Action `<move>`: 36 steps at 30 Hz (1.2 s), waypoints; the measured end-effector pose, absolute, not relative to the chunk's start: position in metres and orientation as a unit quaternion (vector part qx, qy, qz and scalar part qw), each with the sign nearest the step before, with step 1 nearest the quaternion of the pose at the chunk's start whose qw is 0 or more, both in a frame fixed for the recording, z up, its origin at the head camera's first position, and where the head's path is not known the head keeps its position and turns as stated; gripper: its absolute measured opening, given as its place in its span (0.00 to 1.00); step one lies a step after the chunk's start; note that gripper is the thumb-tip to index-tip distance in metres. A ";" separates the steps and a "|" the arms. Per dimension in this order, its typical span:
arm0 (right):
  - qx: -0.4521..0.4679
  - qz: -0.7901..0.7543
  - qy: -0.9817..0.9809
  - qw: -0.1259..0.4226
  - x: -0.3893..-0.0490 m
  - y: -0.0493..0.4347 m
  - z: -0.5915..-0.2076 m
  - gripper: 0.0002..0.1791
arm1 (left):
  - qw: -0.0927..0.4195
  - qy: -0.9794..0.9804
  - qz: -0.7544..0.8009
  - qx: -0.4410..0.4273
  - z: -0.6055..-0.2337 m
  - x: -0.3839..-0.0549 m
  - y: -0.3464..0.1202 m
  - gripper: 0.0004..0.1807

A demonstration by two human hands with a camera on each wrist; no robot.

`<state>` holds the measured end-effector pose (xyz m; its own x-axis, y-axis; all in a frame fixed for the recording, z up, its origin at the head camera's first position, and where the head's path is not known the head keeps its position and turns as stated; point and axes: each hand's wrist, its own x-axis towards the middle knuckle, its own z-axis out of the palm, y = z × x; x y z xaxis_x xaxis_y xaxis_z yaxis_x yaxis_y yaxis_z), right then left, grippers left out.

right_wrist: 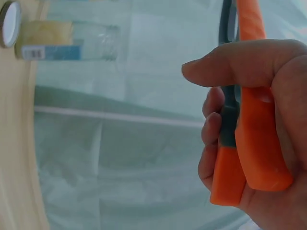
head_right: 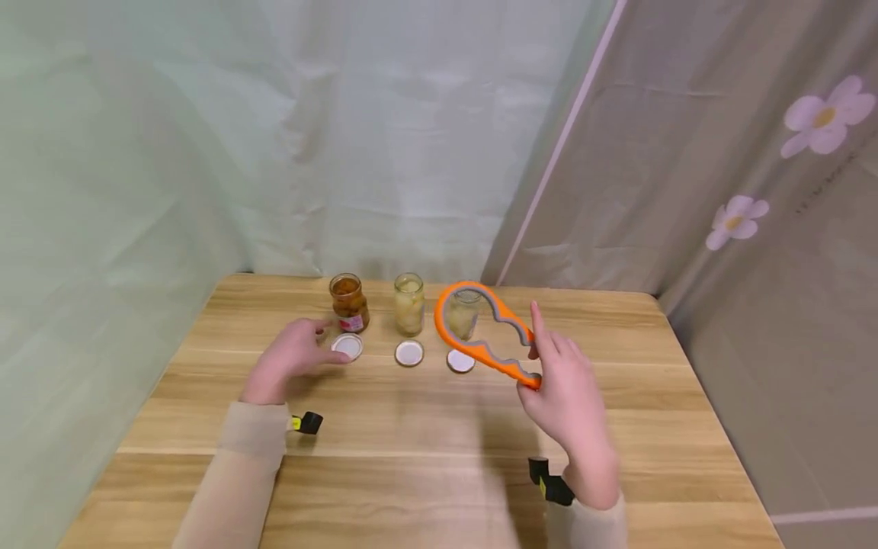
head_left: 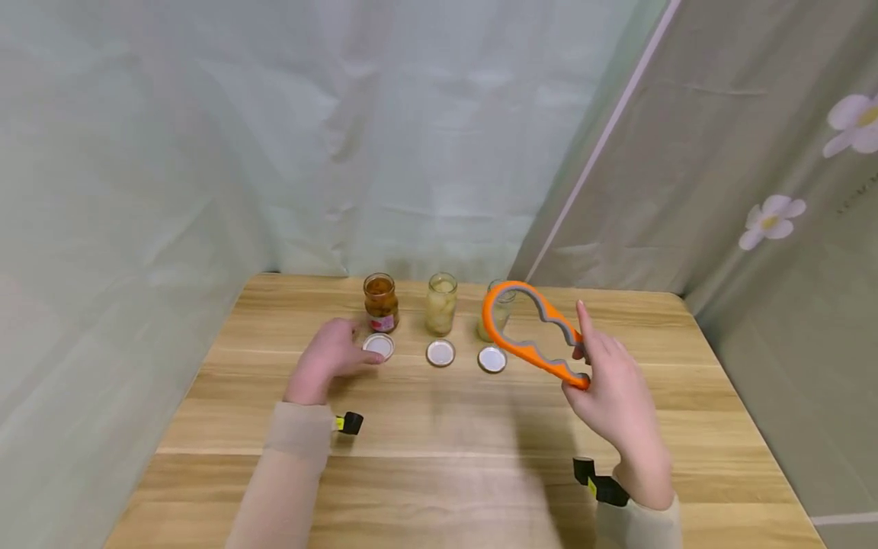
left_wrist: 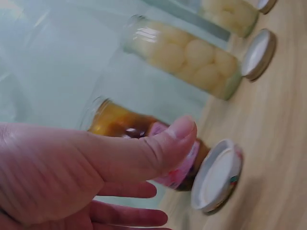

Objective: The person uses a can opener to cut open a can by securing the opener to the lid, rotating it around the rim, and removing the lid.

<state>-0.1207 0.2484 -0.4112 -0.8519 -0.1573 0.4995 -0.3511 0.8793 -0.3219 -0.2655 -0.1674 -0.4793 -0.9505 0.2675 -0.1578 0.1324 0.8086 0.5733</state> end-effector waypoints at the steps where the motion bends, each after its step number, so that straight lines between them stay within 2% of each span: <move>1: 0.124 0.214 -0.940 0.237 -0.120 0.251 -0.413 0.67 | 0.121 0.941 0.298 0.102 -0.478 -0.266 -0.170 0.43; 5: 0.058 0.263 -0.935 0.230 -0.119 0.265 -0.423 0.60 | 0.132 0.931 0.329 0.086 -0.477 -0.265 -0.180 0.41; 10: -0.104 0.325 -0.924 0.172 -0.128 0.293 -0.448 0.42 | 0.119 0.923 0.361 0.061 -0.478 -0.265 -0.192 0.38; 12: -0.163 0.339 -0.917 0.134 -0.134 0.305 -0.462 0.40 | 0.110 0.920 0.373 0.055 -0.478 -0.265 -0.194 0.37; 15: -0.211 0.357 -0.907 0.077 -0.142 0.323 -0.485 0.45 | 0.097 0.916 0.386 0.050 -0.476 -0.266 -0.196 0.35; 19: -0.245 0.367 -0.897 0.014 -0.149 0.342 -0.507 0.49 | 0.084 0.914 0.394 0.053 -0.475 -0.265 -0.193 0.34; 23: -0.255 0.325 -0.911 -0.011 -0.154 0.352 -0.517 0.50 | 0.070 0.912 0.401 0.054 -0.473 -0.264 -0.191 0.33; 29: -0.240 0.241 -0.940 -0.025 -0.156 0.357 -0.517 0.37 | 0.065 0.910 0.406 0.055 -0.474 -0.264 -0.190 0.32; 31: -0.236 0.218 -0.946 -0.040 -0.153 0.356 -0.516 0.37 | 0.063 0.910 0.406 0.055 -0.473 -0.264 -0.190 0.32; 36: -0.232 0.191 -0.950 -0.078 -0.151 0.355 -0.510 0.46 | 0.053 0.909 0.410 0.047 -0.469 -0.262 -0.194 0.32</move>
<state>-0.1514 0.3546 -0.5104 -0.8799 0.4122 -0.2365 0.4716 0.8188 -0.3273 -0.2619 -0.1937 -0.4689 -0.9899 0.1293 -0.0583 0.0419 0.6594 0.7506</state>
